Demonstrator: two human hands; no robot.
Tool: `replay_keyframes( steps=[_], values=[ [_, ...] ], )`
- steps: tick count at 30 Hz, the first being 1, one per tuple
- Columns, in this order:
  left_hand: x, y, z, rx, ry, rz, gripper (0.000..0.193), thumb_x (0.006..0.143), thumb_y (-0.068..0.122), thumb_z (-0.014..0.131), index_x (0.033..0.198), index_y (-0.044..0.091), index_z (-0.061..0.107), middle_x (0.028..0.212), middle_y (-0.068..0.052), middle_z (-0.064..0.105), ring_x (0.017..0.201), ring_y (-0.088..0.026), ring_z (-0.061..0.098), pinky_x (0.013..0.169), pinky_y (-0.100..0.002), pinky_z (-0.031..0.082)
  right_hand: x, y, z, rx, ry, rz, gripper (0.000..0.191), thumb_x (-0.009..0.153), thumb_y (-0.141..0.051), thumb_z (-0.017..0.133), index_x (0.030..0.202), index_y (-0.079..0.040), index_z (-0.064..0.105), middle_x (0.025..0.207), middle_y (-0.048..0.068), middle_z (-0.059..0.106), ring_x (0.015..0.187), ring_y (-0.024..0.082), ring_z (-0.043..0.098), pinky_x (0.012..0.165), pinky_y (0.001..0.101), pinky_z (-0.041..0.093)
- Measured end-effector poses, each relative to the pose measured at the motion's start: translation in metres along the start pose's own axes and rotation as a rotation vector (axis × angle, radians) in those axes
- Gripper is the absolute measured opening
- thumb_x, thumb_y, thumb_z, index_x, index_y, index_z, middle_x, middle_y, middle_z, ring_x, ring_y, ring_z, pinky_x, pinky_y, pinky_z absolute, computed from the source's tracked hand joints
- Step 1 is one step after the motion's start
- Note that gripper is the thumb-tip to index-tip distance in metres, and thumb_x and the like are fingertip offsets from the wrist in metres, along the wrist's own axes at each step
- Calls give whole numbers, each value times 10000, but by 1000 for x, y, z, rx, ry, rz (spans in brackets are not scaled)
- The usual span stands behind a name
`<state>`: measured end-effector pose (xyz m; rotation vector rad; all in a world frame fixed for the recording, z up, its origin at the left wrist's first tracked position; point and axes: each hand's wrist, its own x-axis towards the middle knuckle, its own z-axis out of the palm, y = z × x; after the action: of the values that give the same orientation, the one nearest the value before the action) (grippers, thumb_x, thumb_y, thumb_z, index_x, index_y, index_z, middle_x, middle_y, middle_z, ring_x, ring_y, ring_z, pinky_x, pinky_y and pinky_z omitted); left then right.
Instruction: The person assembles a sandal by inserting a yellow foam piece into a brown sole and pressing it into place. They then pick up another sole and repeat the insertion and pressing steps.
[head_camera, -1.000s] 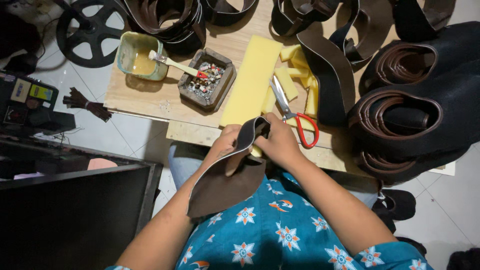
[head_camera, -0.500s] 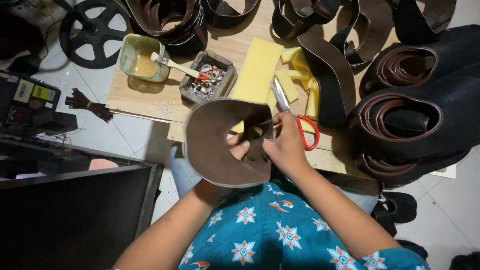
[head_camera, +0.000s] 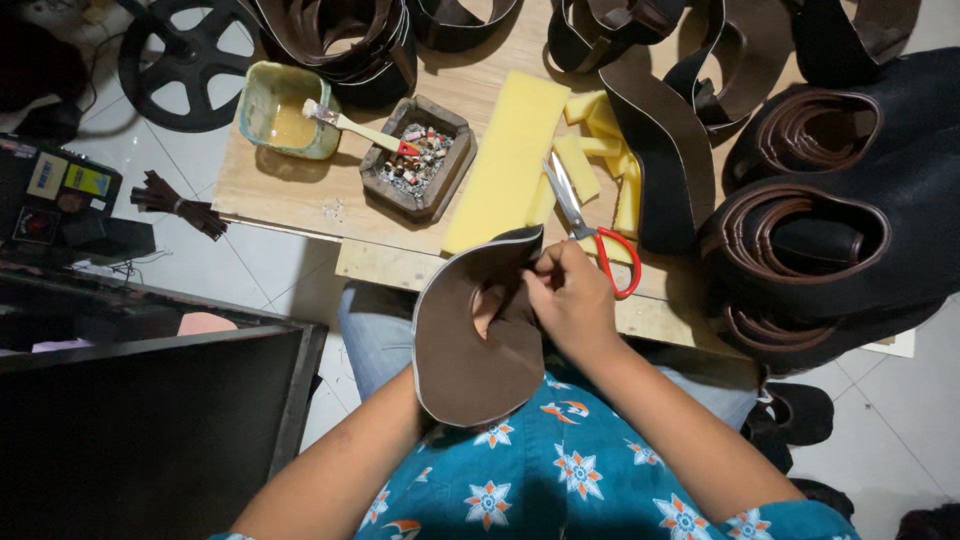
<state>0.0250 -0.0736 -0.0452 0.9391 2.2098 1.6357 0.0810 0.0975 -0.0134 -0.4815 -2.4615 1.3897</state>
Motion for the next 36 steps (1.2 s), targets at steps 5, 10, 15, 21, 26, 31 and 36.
replay_keyframes(
  steps=[5, 10, 15, 21, 26, 31, 36],
  values=[
    [-8, -18, 15, -628, 137, -366, 305, 1009, 98, 601, 1296, 2, 637, 1128, -75, 703, 1004, -162, 642, 888, -302, 534, 7, -1, -6, 183, -237, 183, 204, 1010, -202, 609, 1043, -21, 698, 849, 93, 676, 809, 175, 637, 761, 316, 534],
    [-8, -5, 20, -903, 103, -506, 350, 979, 46, 588, 1327, 28, 619, 1100, -59, 684, 892, -119, 612, 752, -259, 497, 4, -9, -2, 73, -243, -61, 211, 871, -153, 762, 1053, -50, 734, 954, 95, 734, 877, 198, 724, 782, 322, 552],
    [-6, 5, 10, -989, 52, -786, 346, 963, 238, 439, 1216, 97, 629, 948, -48, 722, 711, -111, 695, 602, -275, 595, 3, -12, -8, -62, -386, -33, 272, 842, -98, 698, 1110, -73, 734, 947, 110, 753, 847, 193, 734, 752, 317, 572],
    [-1, 11, 9, -891, 69, -824, 424, 1032, 359, 431, 1114, 8, 655, 850, -90, 707, 615, -141, 660, 533, -272, 548, 13, -29, -15, -82, -340, 127, 245, 886, -149, 654, 1086, -40, 746, 964, 161, 750, 908, 309, 700, 805, 391, 548],
    [3, 10, 7, -757, 98, -836, 445, 1045, 361, 454, 1036, -15, 693, 820, -86, 702, 608, -130, 643, 512, -258, 529, 6, -31, -27, 4, -416, -9, 393, 879, -263, 634, 1215, -67, 691, 1116, 124, 672, 1071, 277, 637, 932, 382, 475],
    [2, 8, 9, -825, 59, -856, 415, 1031, 338, 443, 1062, 3, 687, 851, -79, 724, 632, -121, 671, 534, -253, 554, 9, -9, -15, 49, -382, -82, 345, 877, -209, 679, 1157, -8, 682, 1060, 168, 674, 1013, 300, 645, 887, 389, 503],
    [0, 11, 12, -924, 52, -693, 373, 1081, 285, 442, 1187, 2, 662, 890, -75, 678, 654, -109, 612, 548, -253, 504, 5, -7, -10, 295, -328, 132, 296, 863, -188, 715, 1100, -12, 709, 999, 120, 756, 929, 220, 703, 844, 353, 558]
  ],
)
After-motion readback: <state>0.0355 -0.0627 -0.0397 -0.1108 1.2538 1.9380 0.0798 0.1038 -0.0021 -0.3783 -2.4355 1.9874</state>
